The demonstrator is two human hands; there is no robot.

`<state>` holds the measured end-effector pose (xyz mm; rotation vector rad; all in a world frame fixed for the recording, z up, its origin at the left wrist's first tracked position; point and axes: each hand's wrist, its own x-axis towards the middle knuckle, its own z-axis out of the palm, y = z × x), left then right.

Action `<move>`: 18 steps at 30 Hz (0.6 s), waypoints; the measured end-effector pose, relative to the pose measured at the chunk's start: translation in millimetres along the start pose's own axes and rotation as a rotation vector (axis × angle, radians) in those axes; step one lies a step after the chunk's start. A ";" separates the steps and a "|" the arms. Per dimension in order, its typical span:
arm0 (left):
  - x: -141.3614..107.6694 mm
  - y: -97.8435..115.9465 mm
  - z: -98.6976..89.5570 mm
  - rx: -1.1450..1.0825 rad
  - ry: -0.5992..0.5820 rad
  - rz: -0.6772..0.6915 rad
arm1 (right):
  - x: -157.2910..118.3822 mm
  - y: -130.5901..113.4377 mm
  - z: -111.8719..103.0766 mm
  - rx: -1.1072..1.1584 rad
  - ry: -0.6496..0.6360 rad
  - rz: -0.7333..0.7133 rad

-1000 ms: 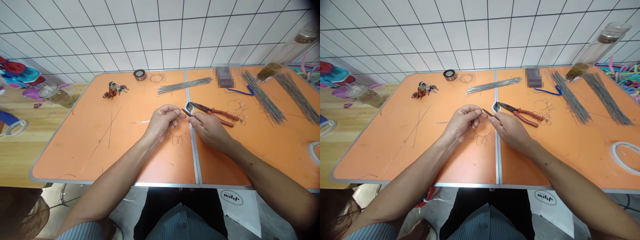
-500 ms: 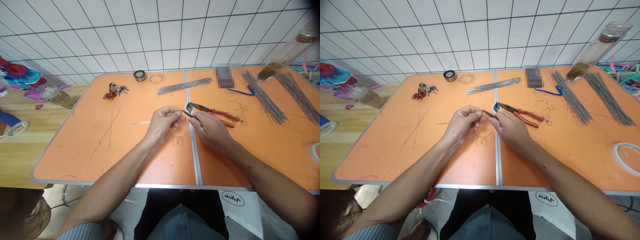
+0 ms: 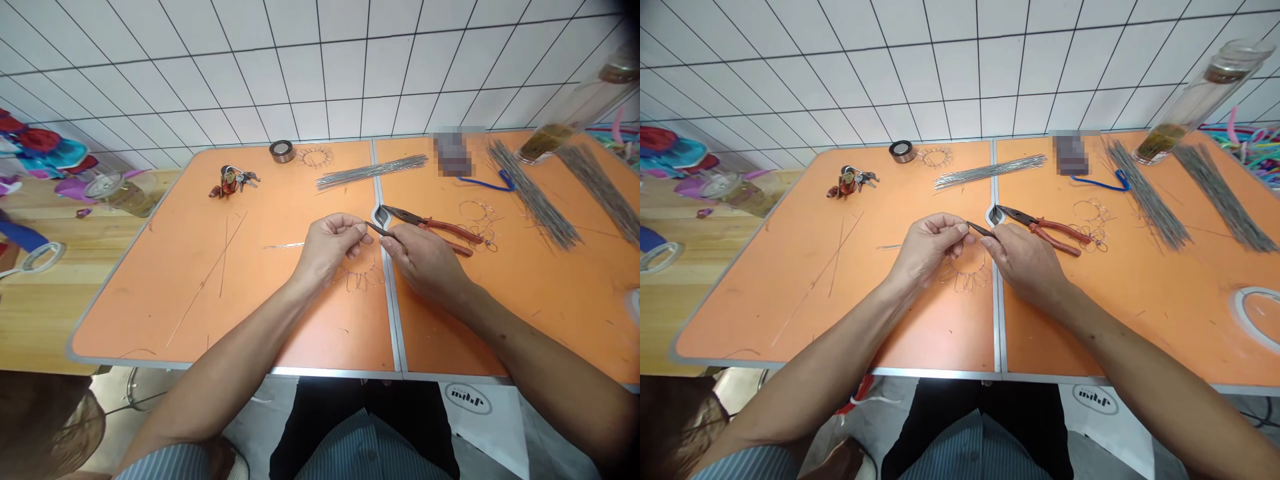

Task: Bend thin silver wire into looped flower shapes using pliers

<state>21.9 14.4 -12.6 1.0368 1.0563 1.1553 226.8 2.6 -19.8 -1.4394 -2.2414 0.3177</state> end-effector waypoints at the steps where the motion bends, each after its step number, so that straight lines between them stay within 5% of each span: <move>1: -0.2 0.5 0.2 0.004 0.001 0.000 | -0.2 0.3 0.2 -0.007 0.001 -0.001; 18: -2.8 2.8 -0.1 0.048 -0.012 0.036 | -2.9 1.9 -1.0 -0.124 0.016 -0.011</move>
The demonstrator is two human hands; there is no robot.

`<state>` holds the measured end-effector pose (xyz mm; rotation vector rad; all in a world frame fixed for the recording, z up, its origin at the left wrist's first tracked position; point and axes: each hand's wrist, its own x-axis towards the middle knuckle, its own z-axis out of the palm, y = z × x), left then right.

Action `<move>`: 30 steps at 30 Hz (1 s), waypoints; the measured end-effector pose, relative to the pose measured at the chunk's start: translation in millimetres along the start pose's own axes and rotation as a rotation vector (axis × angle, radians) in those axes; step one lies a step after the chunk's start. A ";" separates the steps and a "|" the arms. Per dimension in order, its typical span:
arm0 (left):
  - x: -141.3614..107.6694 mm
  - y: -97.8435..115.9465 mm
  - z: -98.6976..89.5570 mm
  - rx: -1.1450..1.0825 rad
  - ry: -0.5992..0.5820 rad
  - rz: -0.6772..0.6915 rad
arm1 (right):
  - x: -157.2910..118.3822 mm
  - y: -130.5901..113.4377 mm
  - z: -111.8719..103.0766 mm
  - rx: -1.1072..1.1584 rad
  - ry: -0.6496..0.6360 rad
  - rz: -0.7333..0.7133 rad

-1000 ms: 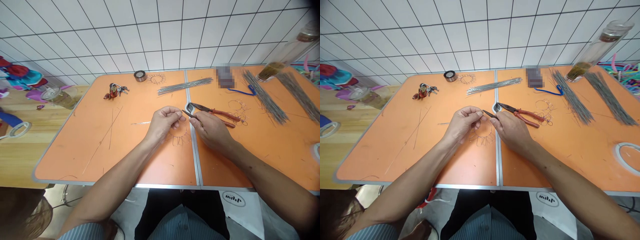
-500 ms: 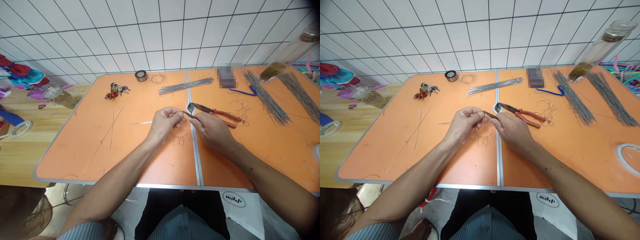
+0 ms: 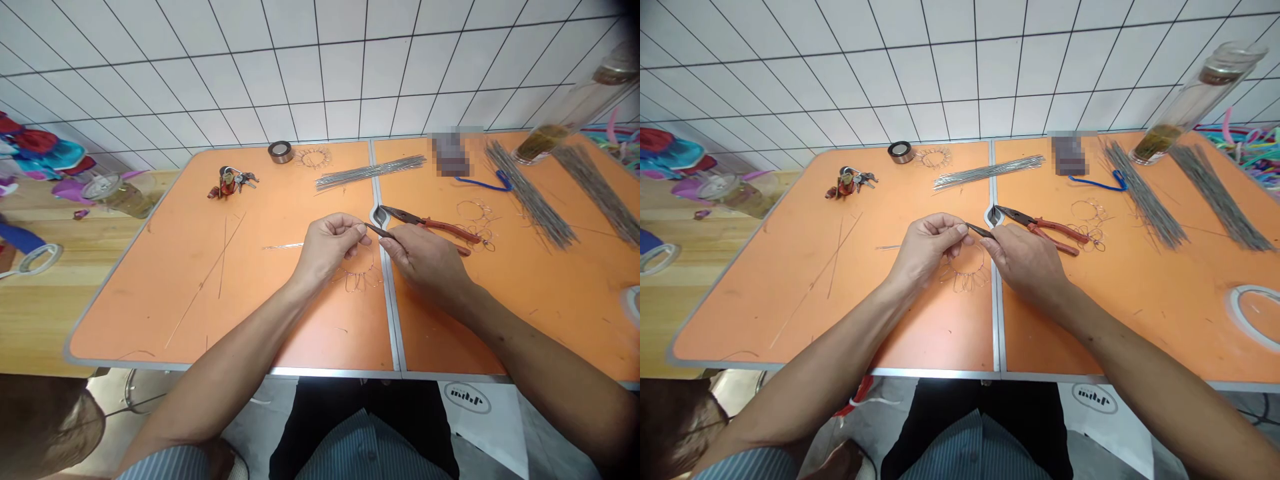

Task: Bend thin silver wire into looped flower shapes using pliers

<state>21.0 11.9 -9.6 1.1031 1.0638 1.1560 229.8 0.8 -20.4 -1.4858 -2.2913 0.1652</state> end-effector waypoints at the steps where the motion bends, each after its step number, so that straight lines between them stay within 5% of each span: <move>1: 0.1 -0.3 -0.2 0.000 -0.002 0.005 | 0.0 -0.4 -0.4 0.016 0.001 -0.002; 30: 2.4 -3.4 -0.9 0.026 -0.005 0.016 | -1.2 -5.5 -3.4 0.076 -0.041 0.058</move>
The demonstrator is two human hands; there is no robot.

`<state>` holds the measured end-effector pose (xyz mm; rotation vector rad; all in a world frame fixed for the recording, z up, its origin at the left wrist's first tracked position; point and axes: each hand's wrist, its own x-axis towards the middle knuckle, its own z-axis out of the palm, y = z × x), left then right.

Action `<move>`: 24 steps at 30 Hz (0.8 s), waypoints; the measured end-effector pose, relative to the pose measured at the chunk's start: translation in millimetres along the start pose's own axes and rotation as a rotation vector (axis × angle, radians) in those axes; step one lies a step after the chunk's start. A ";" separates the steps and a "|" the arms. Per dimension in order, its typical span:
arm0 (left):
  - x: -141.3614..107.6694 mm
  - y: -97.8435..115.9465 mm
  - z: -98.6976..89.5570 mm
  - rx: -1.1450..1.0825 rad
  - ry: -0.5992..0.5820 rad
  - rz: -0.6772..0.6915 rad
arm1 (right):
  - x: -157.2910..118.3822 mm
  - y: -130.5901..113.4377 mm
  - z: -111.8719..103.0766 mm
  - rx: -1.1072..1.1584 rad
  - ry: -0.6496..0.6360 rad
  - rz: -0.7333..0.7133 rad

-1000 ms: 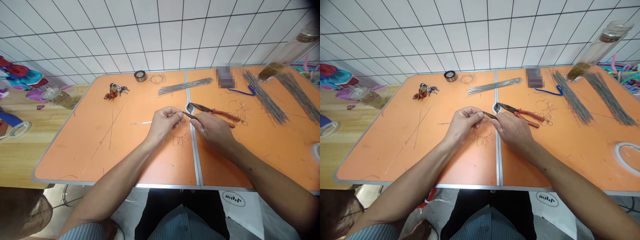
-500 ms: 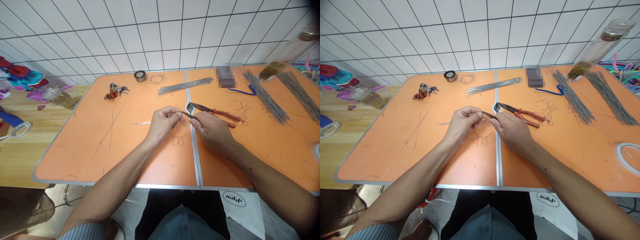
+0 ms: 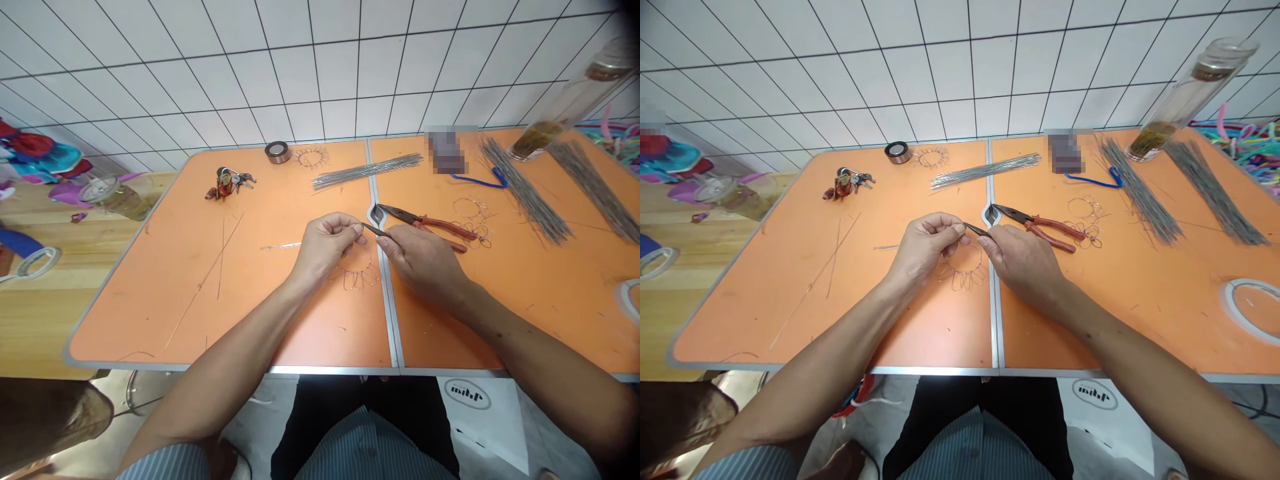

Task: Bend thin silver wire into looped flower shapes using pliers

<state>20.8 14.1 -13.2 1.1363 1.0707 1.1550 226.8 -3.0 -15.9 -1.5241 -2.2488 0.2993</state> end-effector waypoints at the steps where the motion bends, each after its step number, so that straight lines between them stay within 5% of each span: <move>1: 0.1 0.3 0.0 0.000 -0.002 -0.001 | -0.2 -0.1 0.0 0.004 -0.002 0.005; 17: 14.3 -8.8 -13.1 -0.041 -0.113 0.058 | -1.0 -5.4 -14.4 0.247 -0.060 0.022; 24: 23.7 -17.0 -21.4 -0.075 -0.200 0.079 | -1.7 -3.5 -18.0 0.569 -0.234 0.124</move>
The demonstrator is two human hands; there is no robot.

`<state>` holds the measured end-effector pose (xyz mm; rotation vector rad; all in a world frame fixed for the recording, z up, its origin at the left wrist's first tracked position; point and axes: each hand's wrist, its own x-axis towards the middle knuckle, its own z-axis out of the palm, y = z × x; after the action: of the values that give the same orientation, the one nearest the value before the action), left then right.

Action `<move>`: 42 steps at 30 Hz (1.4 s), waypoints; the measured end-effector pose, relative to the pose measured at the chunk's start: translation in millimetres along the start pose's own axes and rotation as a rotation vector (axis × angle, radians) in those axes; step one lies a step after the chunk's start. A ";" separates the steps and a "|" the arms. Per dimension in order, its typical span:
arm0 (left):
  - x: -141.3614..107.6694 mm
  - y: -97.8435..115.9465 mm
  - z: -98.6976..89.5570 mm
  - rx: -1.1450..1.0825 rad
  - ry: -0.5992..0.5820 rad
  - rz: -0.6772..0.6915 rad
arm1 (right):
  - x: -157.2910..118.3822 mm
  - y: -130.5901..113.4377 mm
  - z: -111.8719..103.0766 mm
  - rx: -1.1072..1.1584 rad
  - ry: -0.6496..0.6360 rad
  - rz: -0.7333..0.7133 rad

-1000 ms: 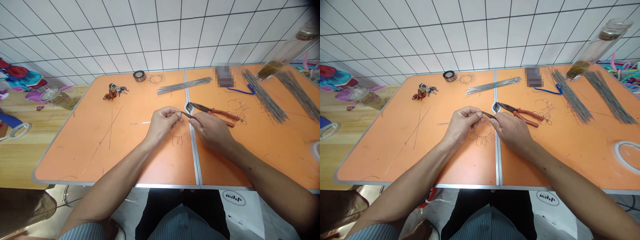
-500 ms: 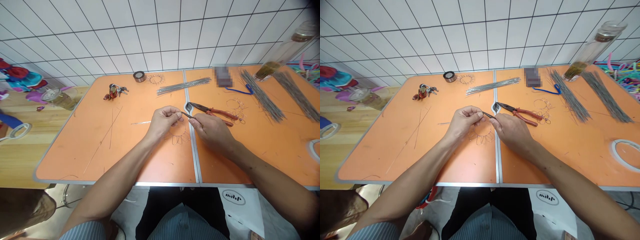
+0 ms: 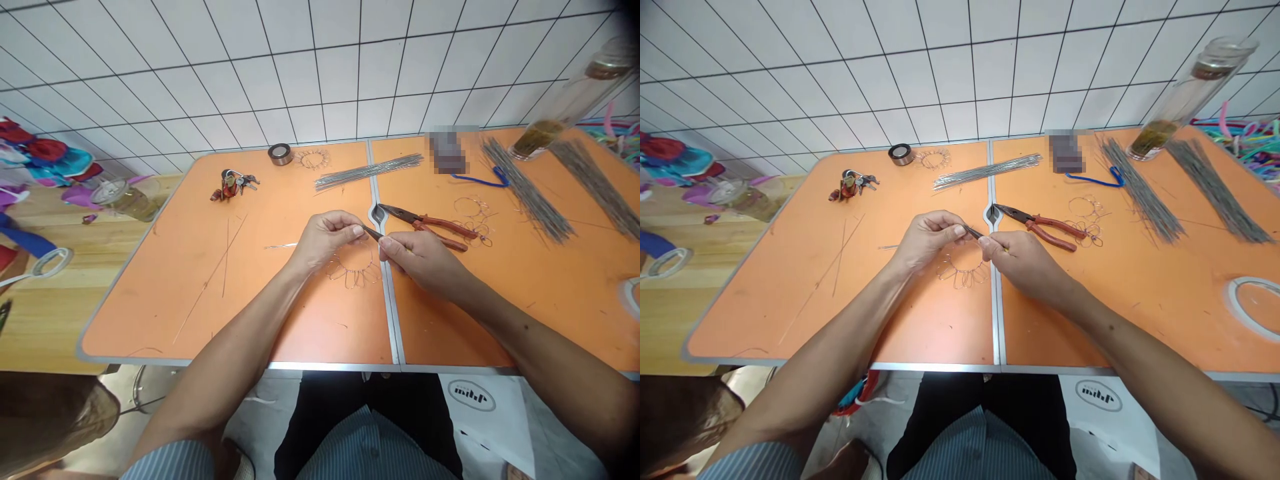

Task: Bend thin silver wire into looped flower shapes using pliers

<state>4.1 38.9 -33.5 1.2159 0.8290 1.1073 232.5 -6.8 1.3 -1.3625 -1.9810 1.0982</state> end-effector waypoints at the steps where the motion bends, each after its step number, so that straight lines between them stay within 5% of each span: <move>1: 0.4 -0.8 -1.0 -0.005 -0.013 0.007 | 0.1 1.1 0.0 0.070 -0.029 0.028; 7: 0.4 -2.3 -2.7 -0.049 -0.053 0.025 | 1.1 8.3 1.8 0.422 -0.165 0.148; 13: -0.4 0.7 -0.4 -0.045 -0.049 0.015 | 1.2 8.2 1.9 0.545 -0.222 0.195; 26: -1.1 2.2 2.1 -0.027 0.020 0.017 | 5.8 -5.3 -3.9 0.571 -0.242 0.270; 31: -3.4 12.0 1.3 0.011 0.050 0.011 | 8.2 -5.0 -10.8 0.509 -0.238 0.162; 42: -10.2 20.1 11.5 -0.051 0.064 -0.071 | 11.2 4.4 -12.0 0.259 -0.085 0.139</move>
<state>7.8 25.5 -12.4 1.1053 0.8812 1.1077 239.6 8.4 3.8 -1.3484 -1.7482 1.4426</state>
